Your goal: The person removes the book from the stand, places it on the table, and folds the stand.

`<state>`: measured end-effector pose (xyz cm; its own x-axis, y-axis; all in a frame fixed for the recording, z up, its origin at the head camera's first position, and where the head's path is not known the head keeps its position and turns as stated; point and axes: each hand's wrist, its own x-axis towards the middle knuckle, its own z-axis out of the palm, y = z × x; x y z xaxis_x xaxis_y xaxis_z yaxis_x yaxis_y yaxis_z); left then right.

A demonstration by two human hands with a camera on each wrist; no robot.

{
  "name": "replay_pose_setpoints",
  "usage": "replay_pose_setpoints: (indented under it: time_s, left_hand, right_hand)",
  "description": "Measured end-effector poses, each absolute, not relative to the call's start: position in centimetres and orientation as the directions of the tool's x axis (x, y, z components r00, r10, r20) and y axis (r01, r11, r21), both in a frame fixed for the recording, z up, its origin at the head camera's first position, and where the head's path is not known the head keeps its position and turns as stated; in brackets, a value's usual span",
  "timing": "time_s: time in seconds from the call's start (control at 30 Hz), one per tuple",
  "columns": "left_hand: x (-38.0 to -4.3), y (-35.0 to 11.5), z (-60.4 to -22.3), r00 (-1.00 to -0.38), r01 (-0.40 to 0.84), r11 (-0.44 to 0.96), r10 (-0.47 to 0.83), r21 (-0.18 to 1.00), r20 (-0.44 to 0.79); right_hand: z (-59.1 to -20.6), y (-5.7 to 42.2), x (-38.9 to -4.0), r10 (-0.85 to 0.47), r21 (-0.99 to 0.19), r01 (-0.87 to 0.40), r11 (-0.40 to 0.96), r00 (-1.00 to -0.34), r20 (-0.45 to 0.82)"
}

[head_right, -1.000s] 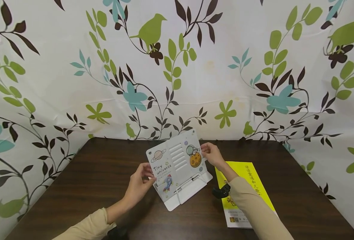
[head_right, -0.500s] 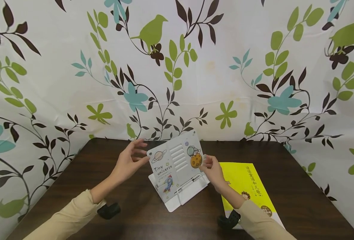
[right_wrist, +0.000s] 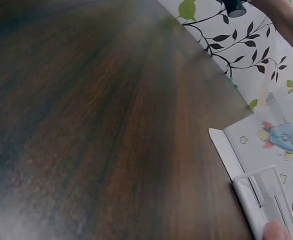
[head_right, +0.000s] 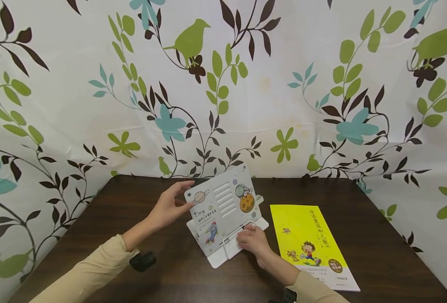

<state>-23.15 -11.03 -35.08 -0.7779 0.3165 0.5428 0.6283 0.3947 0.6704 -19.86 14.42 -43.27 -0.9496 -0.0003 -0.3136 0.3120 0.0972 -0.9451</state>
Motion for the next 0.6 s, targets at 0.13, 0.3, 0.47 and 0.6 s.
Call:
replay_pose_setpoints:
  time_s: [0.13, 0.3, 0.47, 0.6]
  left_hand:
    - [-23.2, -11.2, -35.2, -0.759, 0.651, 0.385, 0.339, 0.654, 0.556]
    - [-23.1, -11.5, -35.6, -0.769, 0.639, 0.374, 0.312, 0.672, 0.558]
    - [-22.9, -11.4, -35.6, -0.773, 0.634, 0.357, 0.29, 0.686, 0.564]
    - [-23.2, -11.2, -36.0, -0.784, 0.621, 0.374, 0.273, 0.689, 0.558]
  right_hand:
    - [-43.8, 13.7, -20.1, 0.014, -0.956, 0.286, 0.067, -0.958, -0.286]
    - [-44.0, 12.7, -20.1, 0.024, -0.97, 0.239, 0.031, -0.971, -0.239]
    - [-43.9, 11.9, -19.9, 0.044, -0.976, 0.217, 0.007, -0.975, -0.217]
    - [-43.9, 11.7, -19.9, 0.072, -0.976, 0.216, -0.02, -0.973, -0.217]
